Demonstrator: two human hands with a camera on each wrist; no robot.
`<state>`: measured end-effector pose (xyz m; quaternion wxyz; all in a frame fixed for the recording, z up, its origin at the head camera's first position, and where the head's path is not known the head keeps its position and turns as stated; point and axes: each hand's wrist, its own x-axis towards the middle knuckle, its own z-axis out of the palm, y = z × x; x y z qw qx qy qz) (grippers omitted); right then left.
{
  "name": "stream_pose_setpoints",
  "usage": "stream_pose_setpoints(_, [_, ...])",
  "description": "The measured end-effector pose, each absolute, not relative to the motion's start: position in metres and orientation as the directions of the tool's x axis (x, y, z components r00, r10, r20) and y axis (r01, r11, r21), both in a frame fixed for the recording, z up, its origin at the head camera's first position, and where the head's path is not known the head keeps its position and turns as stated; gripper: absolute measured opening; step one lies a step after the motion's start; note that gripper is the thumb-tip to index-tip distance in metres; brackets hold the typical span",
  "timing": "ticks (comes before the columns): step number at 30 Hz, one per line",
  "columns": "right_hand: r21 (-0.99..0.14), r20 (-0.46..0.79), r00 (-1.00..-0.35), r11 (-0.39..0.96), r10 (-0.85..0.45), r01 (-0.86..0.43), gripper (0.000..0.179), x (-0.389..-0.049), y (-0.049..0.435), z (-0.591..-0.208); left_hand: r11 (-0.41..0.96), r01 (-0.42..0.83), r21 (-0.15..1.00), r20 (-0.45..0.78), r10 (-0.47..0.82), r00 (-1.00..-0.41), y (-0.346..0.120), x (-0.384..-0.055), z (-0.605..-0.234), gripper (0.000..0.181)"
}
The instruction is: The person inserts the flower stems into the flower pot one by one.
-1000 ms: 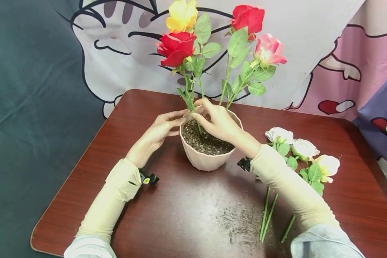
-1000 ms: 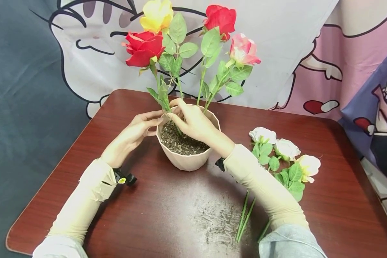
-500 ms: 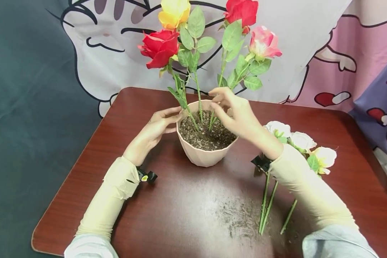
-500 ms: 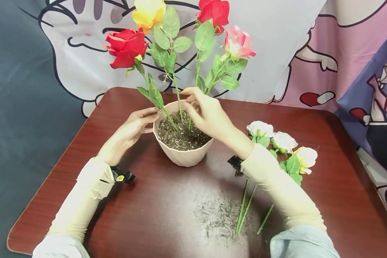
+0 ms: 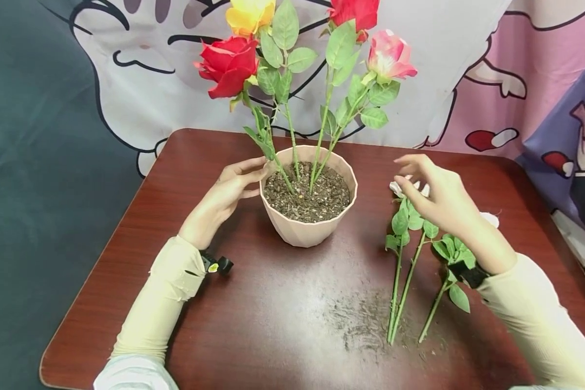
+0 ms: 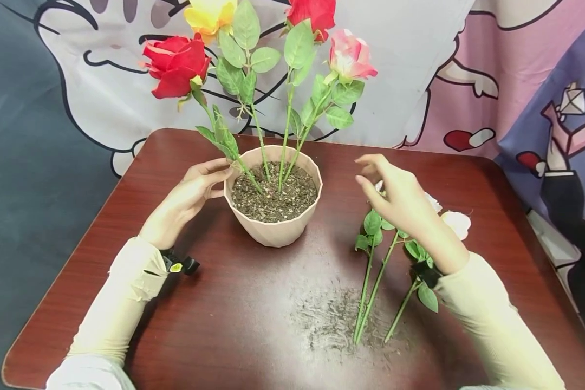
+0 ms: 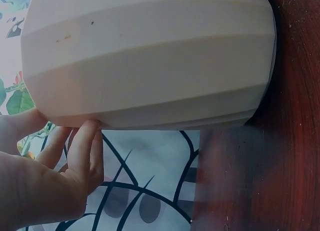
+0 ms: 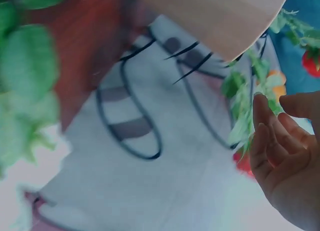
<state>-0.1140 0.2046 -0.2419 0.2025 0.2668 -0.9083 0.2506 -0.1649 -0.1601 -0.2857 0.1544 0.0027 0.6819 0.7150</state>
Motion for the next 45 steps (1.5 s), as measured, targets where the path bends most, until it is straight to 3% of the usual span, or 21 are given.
stream_pose_setpoints(10, [-0.346,0.364,-0.870,0.819,-0.332,-0.457,0.035,-0.085,0.259,-0.276,-0.024,-0.218,0.976,-0.207,0.226,-0.952,-0.159,-0.165,-0.285,0.048])
stream_pose_setpoints(18, [-0.350,0.191,-0.933,0.867,-0.304,-0.354,0.040,-0.061,0.273,-0.308,-0.028,-0.212,0.977,-0.201,0.222,-0.954,-0.159,-0.164,-0.284,0.048])
stream_pose_setpoints(27, [-0.321,0.033,-0.919,0.867,-0.392,-0.381,0.019,-0.042,0.254,-0.345,-0.028,-0.216,0.976,-0.205,0.216,-0.955,-0.160,-0.164,-0.284,0.048])
stream_pose_setpoints(36, [-0.419,-0.167,-0.955,0.894,-0.247,-0.158,0.040,-0.045,0.242,-0.353,-0.023,-0.215,0.976,-0.205,0.216,-0.955,-0.158,-0.164,-0.284,0.048])
stream_pose_setpoints(45, [-0.520,-0.296,-0.925,0.853,-0.237,-0.053,0.026,-0.050,0.244,-0.356,-0.043,-0.223,0.974,-0.209,0.216,-0.954,-0.159,-0.164,-0.284,0.048])
